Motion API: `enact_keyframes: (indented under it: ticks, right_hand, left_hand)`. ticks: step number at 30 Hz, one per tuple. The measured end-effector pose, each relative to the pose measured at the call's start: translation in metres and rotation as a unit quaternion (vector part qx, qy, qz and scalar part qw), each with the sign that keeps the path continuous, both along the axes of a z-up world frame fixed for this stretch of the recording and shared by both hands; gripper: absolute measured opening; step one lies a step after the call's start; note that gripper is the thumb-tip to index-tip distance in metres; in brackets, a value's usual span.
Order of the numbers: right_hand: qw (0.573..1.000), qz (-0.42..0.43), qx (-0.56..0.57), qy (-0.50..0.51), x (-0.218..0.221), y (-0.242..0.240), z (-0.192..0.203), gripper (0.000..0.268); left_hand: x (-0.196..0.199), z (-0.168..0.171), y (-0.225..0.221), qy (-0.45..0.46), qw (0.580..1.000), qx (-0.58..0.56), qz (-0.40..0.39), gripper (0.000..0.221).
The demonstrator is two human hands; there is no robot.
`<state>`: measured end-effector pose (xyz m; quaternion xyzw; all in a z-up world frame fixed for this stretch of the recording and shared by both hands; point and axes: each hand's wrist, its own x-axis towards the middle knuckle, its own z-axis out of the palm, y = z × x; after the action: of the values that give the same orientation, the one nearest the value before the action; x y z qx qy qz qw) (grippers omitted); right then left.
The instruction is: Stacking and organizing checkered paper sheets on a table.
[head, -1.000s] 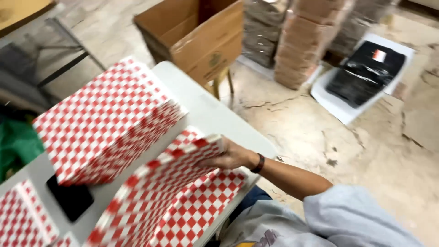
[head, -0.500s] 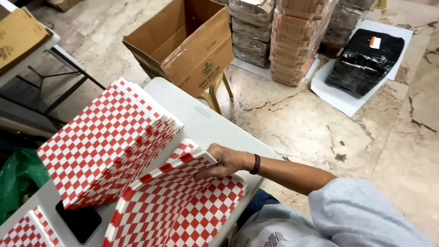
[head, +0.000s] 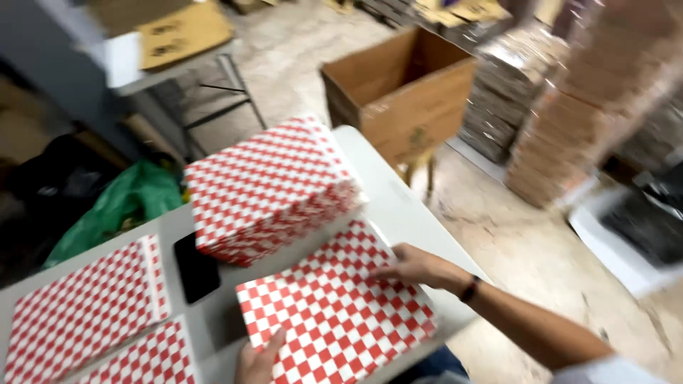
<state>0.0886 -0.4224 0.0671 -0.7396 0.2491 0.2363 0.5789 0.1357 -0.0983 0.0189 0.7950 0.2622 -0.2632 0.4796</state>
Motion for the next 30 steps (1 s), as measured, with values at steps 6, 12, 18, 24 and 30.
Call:
enact_keyframes:
  ticks: [6, 12, 18, 24, 30]
  right_hand:
    - [0.915, 0.128, -0.231, -0.306, 0.001, -0.005, -0.038, 0.019]
    - [0.837, 0.188, -0.400, -0.322, -0.032, -0.021, -0.118, 0.018]
    - [0.948, 0.106, -0.205, -0.217, 0.011, 0.012, -0.016, 0.030]
    - [0.978, 0.054, -0.110, -0.167, 0.015, 0.006, -0.014, 0.035]
    - [0.874, 0.183, -0.368, -0.259, -0.006, 0.024, -0.025, 0.022]
  left_hand:
    - [-0.008, -0.007, 0.000, -0.085, 0.987, -0.139, 0.005, 0.039]
    - [-0.010, 0.001, 0.006, -0.189, 0.968, -0.160, -0.051, 0.031]
    - [-0.030, 0.022, -0.006, -0.191, 0.974, -0.092, -0.075, 0.037]
    - [-0.044, 0.038, -0.006, -0.207, 0.966, -0.110, -0.111, 0.029]
    - [-0.030, 0.028, -0.008, -0.166, 0.976, -0.130, -0.053, 0.023]
